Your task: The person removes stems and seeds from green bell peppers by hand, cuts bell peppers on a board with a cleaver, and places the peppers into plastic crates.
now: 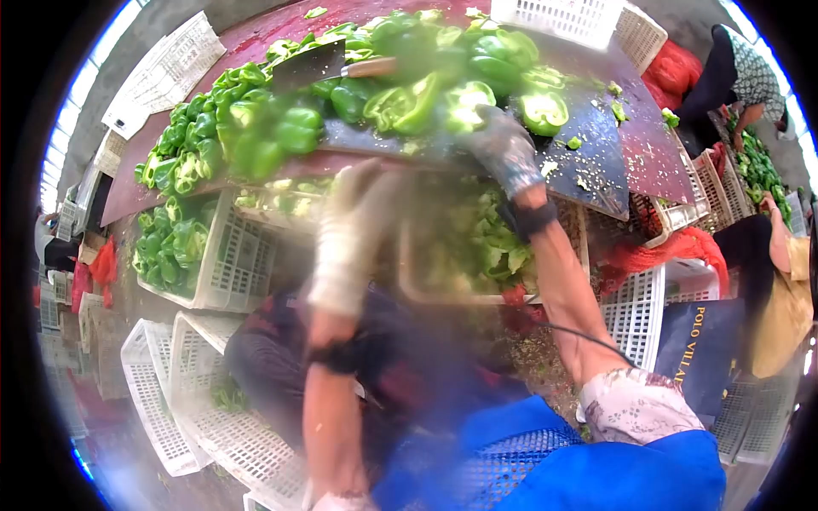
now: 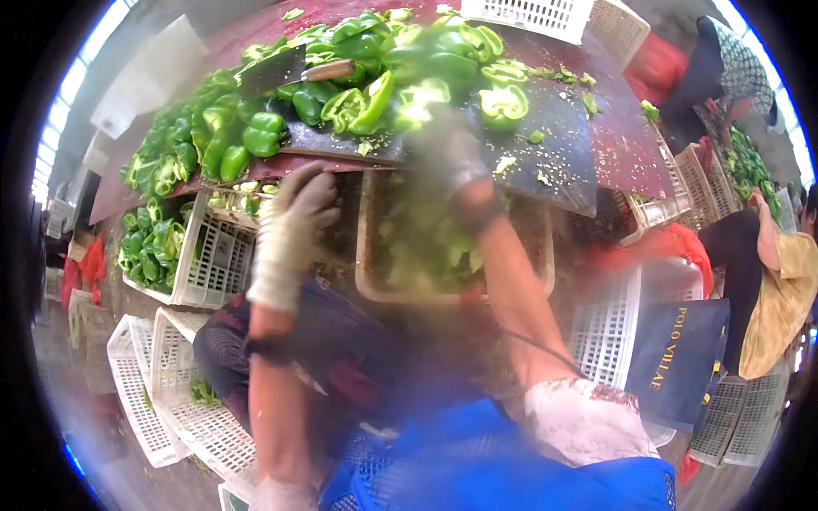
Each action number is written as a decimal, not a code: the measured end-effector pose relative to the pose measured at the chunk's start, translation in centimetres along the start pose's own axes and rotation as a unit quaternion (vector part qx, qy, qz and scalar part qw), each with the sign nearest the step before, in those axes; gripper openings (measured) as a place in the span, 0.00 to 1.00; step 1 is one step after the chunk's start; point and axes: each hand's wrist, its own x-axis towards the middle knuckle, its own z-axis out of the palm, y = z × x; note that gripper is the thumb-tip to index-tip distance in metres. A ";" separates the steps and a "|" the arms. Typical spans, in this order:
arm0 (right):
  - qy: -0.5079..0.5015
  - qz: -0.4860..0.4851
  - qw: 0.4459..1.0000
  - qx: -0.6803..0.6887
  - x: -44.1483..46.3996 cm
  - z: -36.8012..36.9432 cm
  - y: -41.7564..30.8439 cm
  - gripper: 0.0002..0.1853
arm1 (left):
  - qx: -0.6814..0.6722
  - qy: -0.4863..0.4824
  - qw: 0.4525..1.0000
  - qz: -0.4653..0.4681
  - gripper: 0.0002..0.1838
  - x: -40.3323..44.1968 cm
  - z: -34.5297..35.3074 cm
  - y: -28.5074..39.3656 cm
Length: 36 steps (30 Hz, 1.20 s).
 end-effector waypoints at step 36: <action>0.018 -0.065 0.930 0.361 -8.5 1.0 -3.9 0.24 | -0.672 -0.096 0.713 -0.174 0.23 -2.2 5.3 -2.0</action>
